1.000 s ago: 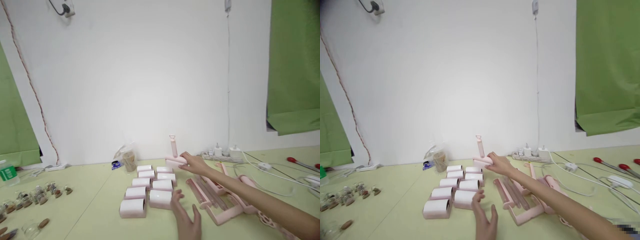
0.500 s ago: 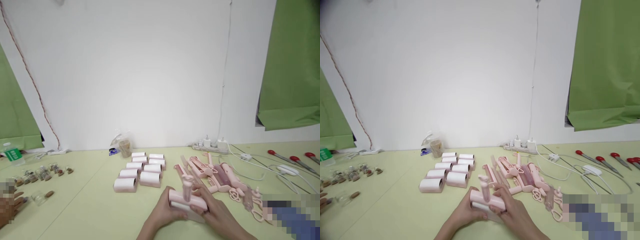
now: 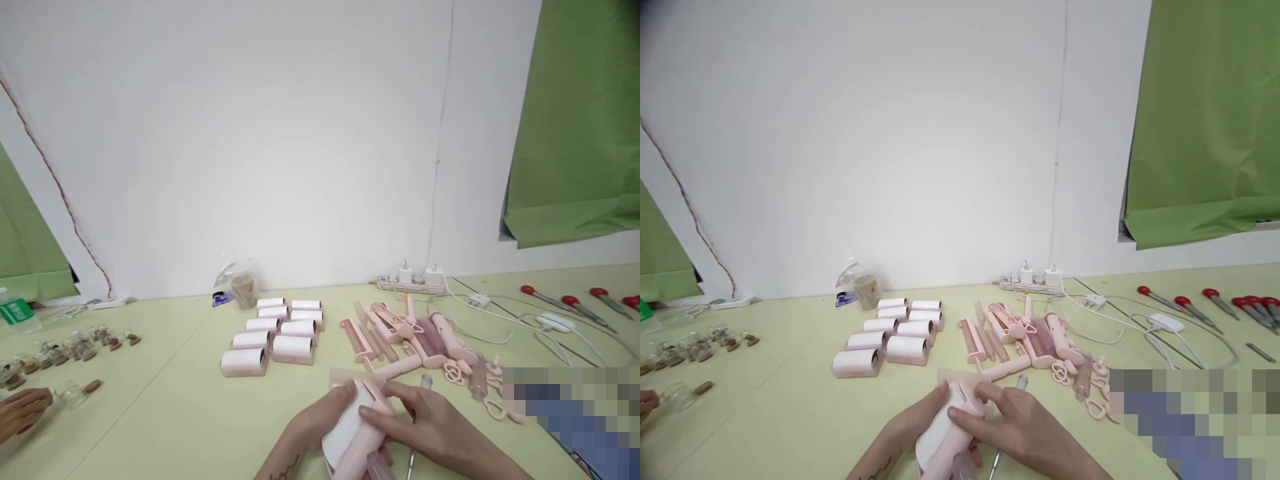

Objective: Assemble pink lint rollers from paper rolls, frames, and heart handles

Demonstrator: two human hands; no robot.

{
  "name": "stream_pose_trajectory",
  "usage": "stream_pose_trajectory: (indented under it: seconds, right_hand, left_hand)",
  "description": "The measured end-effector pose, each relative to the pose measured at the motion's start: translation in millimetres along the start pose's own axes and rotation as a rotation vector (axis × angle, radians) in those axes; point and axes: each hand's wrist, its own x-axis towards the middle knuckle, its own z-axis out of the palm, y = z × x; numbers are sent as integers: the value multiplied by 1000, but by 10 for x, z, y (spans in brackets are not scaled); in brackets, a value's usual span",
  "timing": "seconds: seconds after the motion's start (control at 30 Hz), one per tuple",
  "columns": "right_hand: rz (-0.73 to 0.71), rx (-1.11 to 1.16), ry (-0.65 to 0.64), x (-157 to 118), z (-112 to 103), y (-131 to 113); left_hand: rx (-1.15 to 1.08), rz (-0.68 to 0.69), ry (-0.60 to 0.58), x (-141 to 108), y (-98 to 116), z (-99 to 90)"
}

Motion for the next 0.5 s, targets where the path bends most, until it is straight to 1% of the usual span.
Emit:
stream_pose_trajectory:
  seconds: [0.03,0.1,0.17,0.2,0.23,0.3,0.37,0.4,0.43,0.5]
  right_hand:
    - [1,-26,4,5,-3,2]
    - [63,-57,51,16,-40,50]
    - [187,-4,117,26,-102,103]
    - [229,45,129,32,-133,108]
    - [247,108,111,38,-161,92]
    - [241,223,-15,45,-199,-1]
    - [213,264,-142,40,-220,-136]
    - [195,244,-168,32,-229,-201]
    - [173,199,-161,20,-239,-256]
    - [107,80,-91,-10,-268,-329]
  left_hand:
    - [27,11,-14,-23,-17,-8]
    - [84,61,24,-74,-36,-46]
    - [151,114,113,-111,-26,-78]
    - [194,137,171,-120,-14,-81]
    - [244,153,233,-123,1,-76]
    - [356,160,311,-119,31,-43]
    - [432,164,331,-114,52,1]
    - [449,169,335,-115,60,21]
    - [456,172,340,-117,65,37]
    - [463,171,358,-124,74,58]
